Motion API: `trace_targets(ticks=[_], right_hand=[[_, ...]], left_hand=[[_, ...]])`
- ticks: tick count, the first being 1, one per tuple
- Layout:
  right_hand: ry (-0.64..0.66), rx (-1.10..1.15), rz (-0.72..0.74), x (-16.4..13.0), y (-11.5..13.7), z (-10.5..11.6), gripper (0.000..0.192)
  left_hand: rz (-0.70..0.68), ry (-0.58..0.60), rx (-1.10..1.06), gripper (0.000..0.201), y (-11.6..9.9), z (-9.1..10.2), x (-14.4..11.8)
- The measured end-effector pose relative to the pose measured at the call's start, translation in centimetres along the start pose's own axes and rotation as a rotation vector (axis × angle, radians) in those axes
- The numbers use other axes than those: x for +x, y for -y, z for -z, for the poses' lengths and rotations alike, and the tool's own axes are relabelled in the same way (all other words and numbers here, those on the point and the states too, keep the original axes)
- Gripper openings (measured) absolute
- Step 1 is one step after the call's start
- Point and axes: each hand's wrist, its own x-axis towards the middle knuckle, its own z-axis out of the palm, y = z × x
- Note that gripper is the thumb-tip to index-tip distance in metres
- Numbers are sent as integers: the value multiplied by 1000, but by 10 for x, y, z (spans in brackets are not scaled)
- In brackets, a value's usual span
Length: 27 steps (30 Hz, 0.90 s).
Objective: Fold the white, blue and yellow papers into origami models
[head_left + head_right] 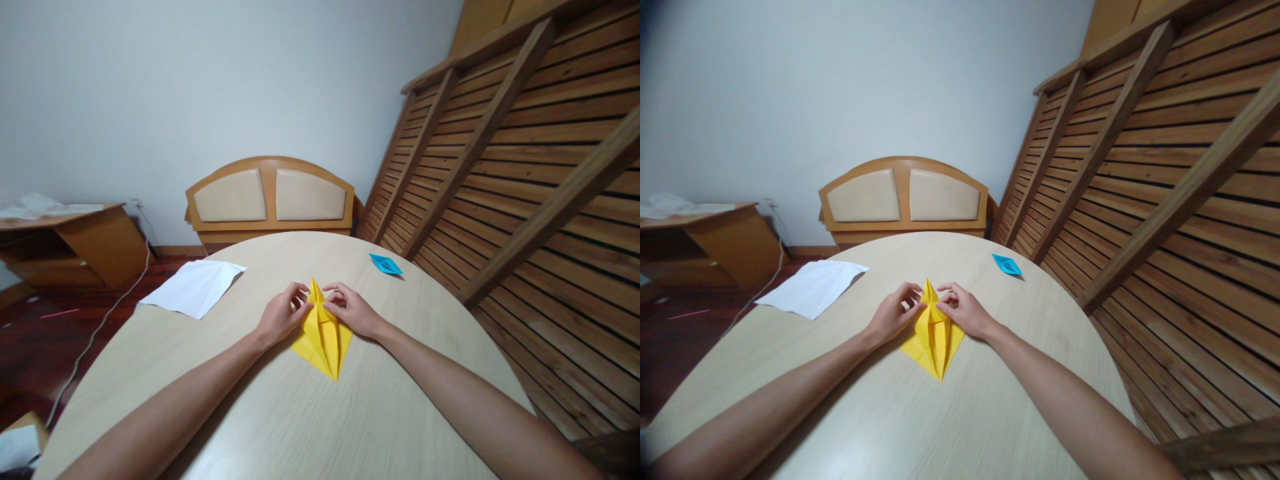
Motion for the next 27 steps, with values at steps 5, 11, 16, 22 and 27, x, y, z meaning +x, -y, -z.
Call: trace_targets(ticks=[5, 11, 16, 22, 27], right_hand=[[5, -11, 9, 0, 4, 0, 29], [50, -70, 61, -2, 4, -1, 23], [59, -128, 84, -2, 4, -2, 22], [18, -430, 273, -2, 12, 2, 6], [98, -552, 306, -5, 20, 1, 11]], left_hand=[[30, 0, -37, 35, 0, -1, 1], [65, -6, -107, 37, 1, -2, 3], [94, 15, -65, 29, -4, -1, 5], [147, -48, 34, 27, 4, 1, 7], [252, -127, 181, 25, 14, 4, 8]])
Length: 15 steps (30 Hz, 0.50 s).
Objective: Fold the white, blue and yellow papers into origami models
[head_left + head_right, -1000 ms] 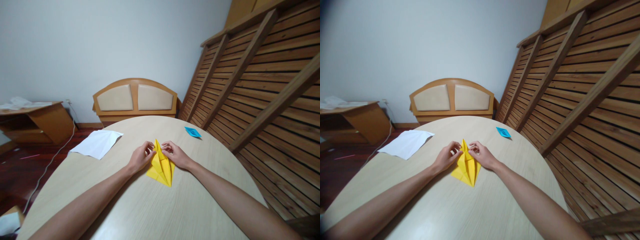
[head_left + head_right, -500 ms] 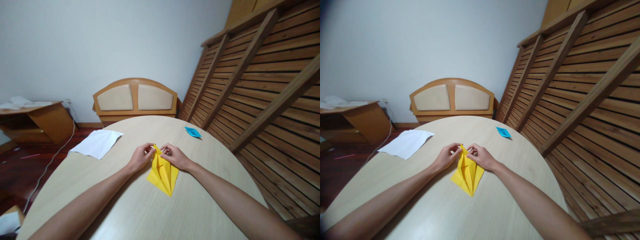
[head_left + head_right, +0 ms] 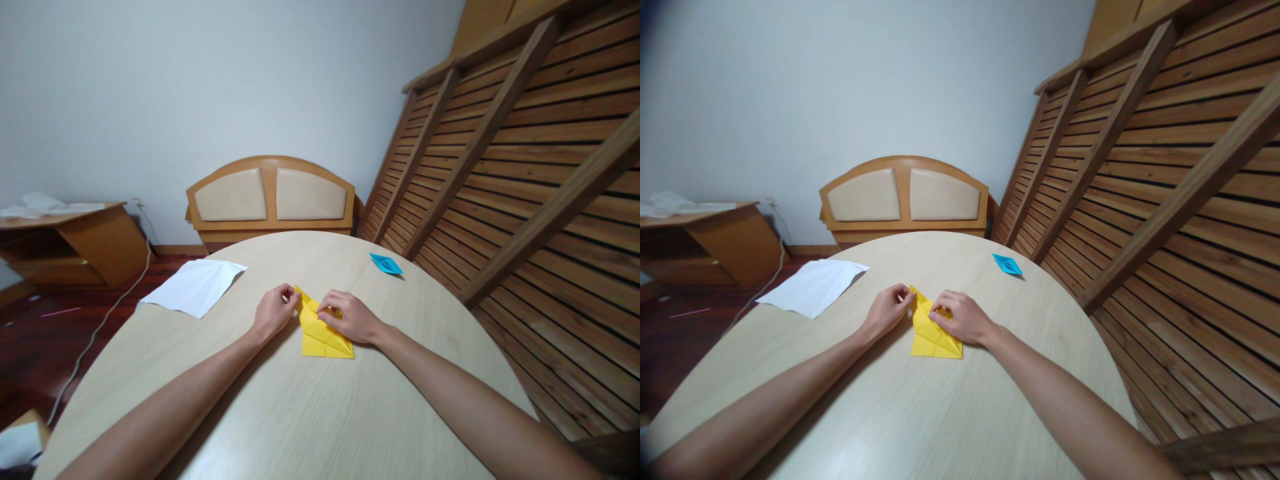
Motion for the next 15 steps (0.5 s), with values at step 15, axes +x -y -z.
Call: trace_targets(ticks=[15], right_hand=[[137, -87, 138, -3, -12, -3, 18]], left_hand=[[-144, -162, 155, 29, 0, 6, -1]])
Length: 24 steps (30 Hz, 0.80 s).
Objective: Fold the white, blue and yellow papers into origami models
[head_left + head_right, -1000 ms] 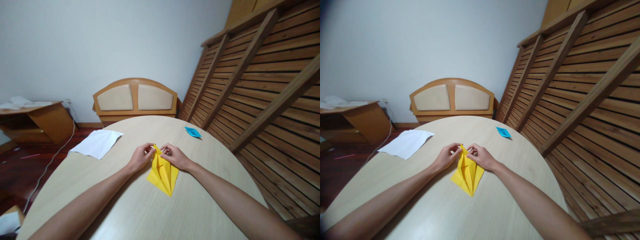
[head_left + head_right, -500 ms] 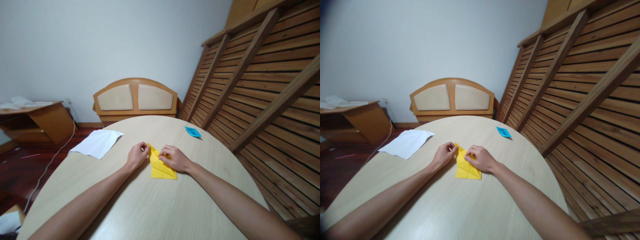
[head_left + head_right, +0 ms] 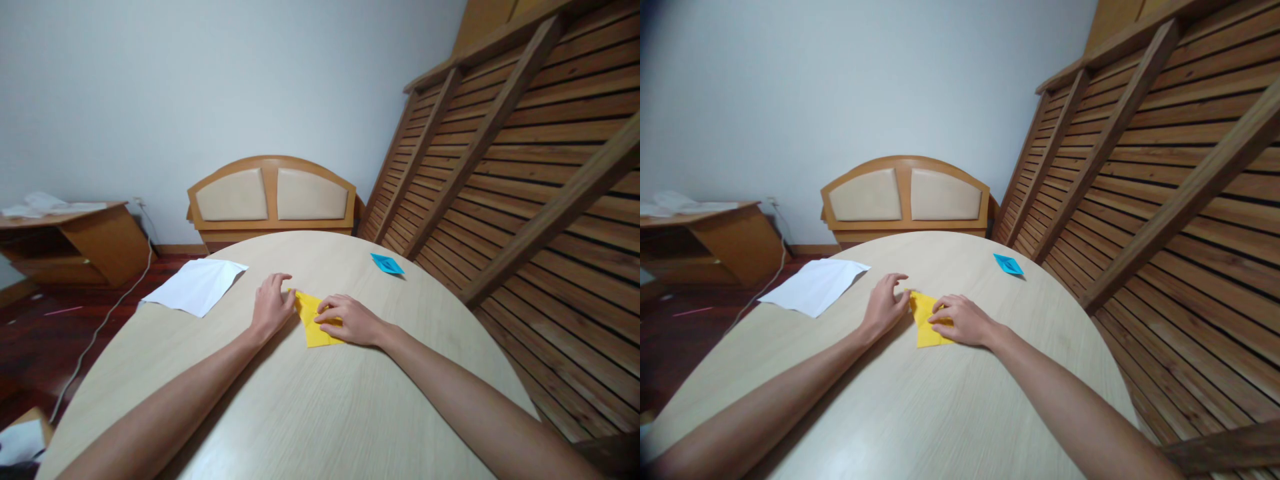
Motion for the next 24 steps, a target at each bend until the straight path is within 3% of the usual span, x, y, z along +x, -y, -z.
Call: trace_targets(ticks=[2, 5, 8, 10, 17, 24], right_hand=[[3, -11, 3, 0, -2, -1, 17], [-1, -25, 9, 0, -6, 0, 18], [4, -32, 6, -1, -7, 1, 20], [12, -36, -4, -1, -6, 3, 22], [71, -36, 71, -1, 2, 8, 41], [58, -31, 66, -3, -2, 6, 30]], left_hand=[[-184, 57, -38, 30, -4, 0, -3], [-370, 299, -89, 36, -10, -1, -9], [-433, 501, -56, 42, -12, -3, -12], [-433, 569, -26, 43, -11, -4, -13], [-330, 623, 83, 51, -8, -2, -11], [-281, 639, 126, 55, -4, -5, -13]])
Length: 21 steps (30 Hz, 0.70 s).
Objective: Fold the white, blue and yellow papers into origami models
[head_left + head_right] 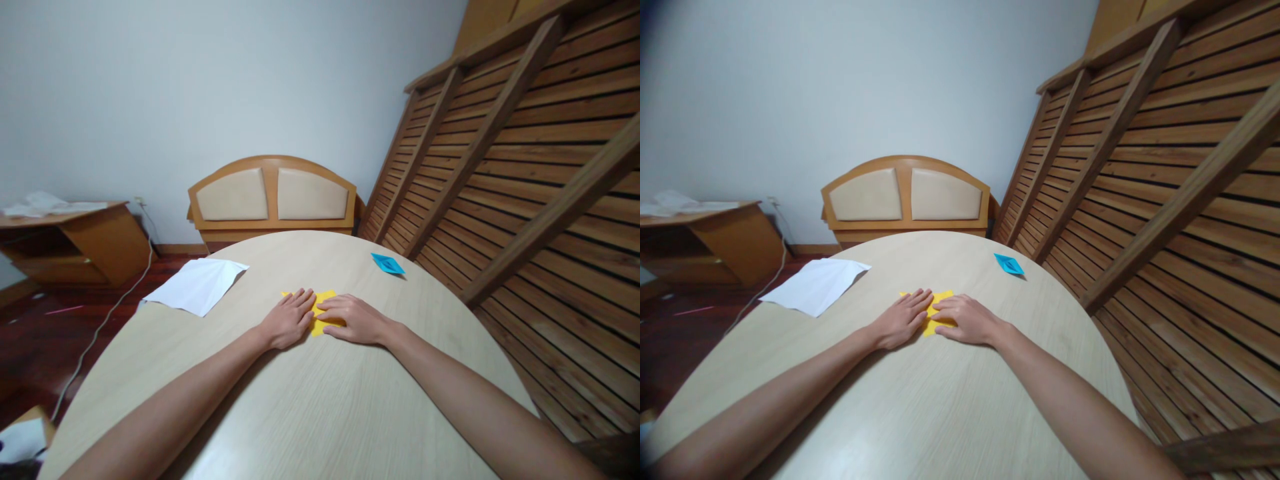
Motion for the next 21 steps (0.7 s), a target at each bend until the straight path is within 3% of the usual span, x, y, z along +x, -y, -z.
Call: trace_targets(ticks=[3, 9, 16, 21], right_hand=[[15, -13, -4, 0, 0, 0, 34], [39, -36, -16, 0, -1, 1, 26], [43, -38, -20, -3, -3, 2, 27], [33, -26, -17, -2, -3, 2, 25]], left_hand=[[9, 3, 13, 56, 0, 0, -1], [90, 39, 51, 57, -2, 2, -2], [158, -28, 114, 57, -2, -1, -2], [-69, -35, 95, 53, -4, 6, -3]])
